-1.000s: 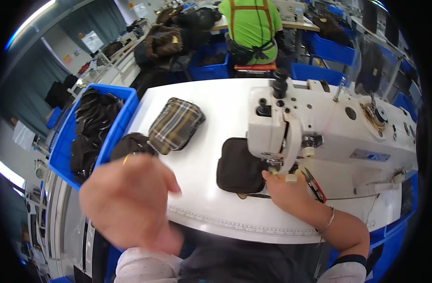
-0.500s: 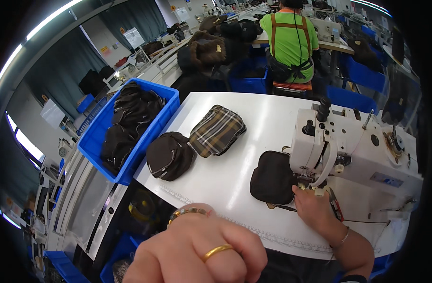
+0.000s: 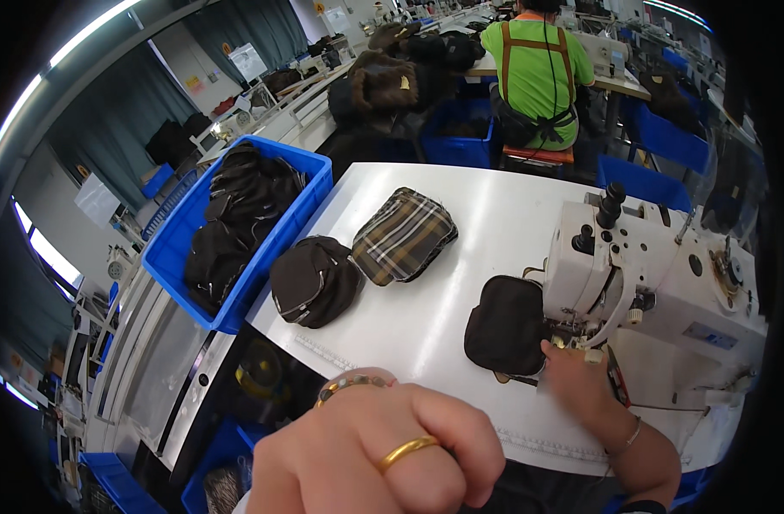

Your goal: Using an industrial sewing machine to assemble components of fabric caps.

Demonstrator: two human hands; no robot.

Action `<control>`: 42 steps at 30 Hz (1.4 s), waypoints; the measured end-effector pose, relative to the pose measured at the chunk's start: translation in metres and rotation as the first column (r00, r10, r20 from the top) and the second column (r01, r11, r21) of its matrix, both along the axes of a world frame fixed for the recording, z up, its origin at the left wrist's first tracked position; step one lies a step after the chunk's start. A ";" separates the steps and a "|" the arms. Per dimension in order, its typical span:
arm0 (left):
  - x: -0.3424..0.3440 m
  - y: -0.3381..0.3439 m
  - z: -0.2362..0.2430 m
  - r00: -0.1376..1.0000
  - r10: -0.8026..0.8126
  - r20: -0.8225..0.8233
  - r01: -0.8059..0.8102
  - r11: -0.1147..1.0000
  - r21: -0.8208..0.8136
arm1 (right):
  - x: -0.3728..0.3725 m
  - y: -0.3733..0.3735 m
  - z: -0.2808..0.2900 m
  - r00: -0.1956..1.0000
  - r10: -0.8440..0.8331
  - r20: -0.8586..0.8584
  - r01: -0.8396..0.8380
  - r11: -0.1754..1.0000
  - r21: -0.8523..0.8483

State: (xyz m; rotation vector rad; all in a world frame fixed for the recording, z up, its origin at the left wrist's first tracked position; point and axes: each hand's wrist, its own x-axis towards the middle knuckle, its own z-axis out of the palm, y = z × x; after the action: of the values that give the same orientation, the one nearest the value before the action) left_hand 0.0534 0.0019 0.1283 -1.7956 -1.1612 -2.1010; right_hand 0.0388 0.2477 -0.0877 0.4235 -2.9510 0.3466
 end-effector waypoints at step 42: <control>-0.082 0.033 -0.140 0.601 0.166 -0.781 -0.799 0.140 -0.585 | -0.002 -0.006 0.019 0.993 0.073 -0.092 -0.096 0.955 -0.279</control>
State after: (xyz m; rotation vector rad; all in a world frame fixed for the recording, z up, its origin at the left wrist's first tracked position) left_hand -0.0285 0.0348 -0.0117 -1.5764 -2.5483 -0.2398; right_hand 0.0365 0.2421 -0.0682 0.5123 -2.7507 0.7330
